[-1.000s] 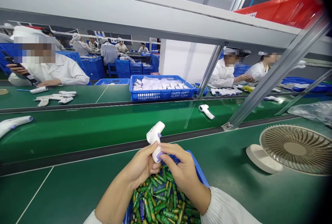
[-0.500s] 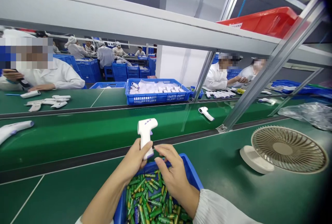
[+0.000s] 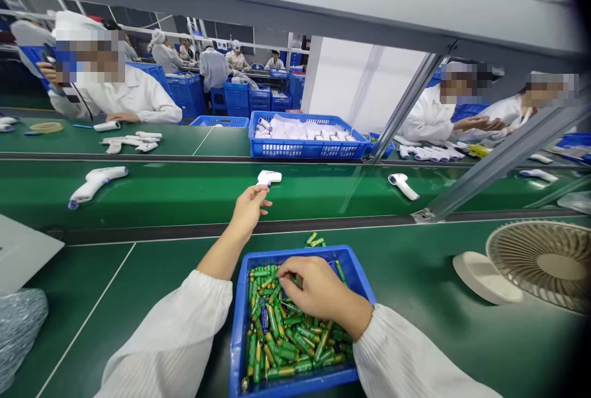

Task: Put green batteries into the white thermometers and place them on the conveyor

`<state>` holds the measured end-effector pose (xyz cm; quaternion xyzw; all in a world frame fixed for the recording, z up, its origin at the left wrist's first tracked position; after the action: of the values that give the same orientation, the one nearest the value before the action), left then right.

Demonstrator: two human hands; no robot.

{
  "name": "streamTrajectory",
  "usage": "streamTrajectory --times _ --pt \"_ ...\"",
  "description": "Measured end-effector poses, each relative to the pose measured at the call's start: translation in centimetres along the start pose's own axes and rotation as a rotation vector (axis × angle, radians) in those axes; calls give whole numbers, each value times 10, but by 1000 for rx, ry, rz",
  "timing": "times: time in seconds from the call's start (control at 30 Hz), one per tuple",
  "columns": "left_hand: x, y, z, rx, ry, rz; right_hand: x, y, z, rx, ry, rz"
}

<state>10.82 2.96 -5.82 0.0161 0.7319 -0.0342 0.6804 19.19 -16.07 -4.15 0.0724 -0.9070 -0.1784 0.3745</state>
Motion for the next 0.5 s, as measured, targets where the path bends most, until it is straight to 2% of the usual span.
streamTrajectory --times 0.1,0.17,0.23,0.33,0.43,0.5 --pt "2 -1 -15 25 178 76 10 -5 7 143 -139 -132" --pt "4 15 -43 -25 345 125 14 -6 10 197 -213 -183" --pt "2 41 -84 -112 522 166 16 -6 13 217 -268 -220" --pt "-7 80 -159 -257 776 152 14 -5 17 217 -321 -229" --pt "-13 110 -238 -422 1034 14 9 -6 21 239 -376 -237" --pt "-12 124 -285 -548 1150 -107 7 -7 24 255 -417 -264"
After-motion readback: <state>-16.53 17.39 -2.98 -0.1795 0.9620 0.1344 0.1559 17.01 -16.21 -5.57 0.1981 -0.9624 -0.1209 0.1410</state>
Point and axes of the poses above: each hand's wrist, its own y-axis towards the middle knuckle, its own z-axis out of the palm, x = y × z, the point moved 6 cm from there along y, towards the middle knuckle, and after that the axes turned 14 degrees about -x, right-handed, at the moved point
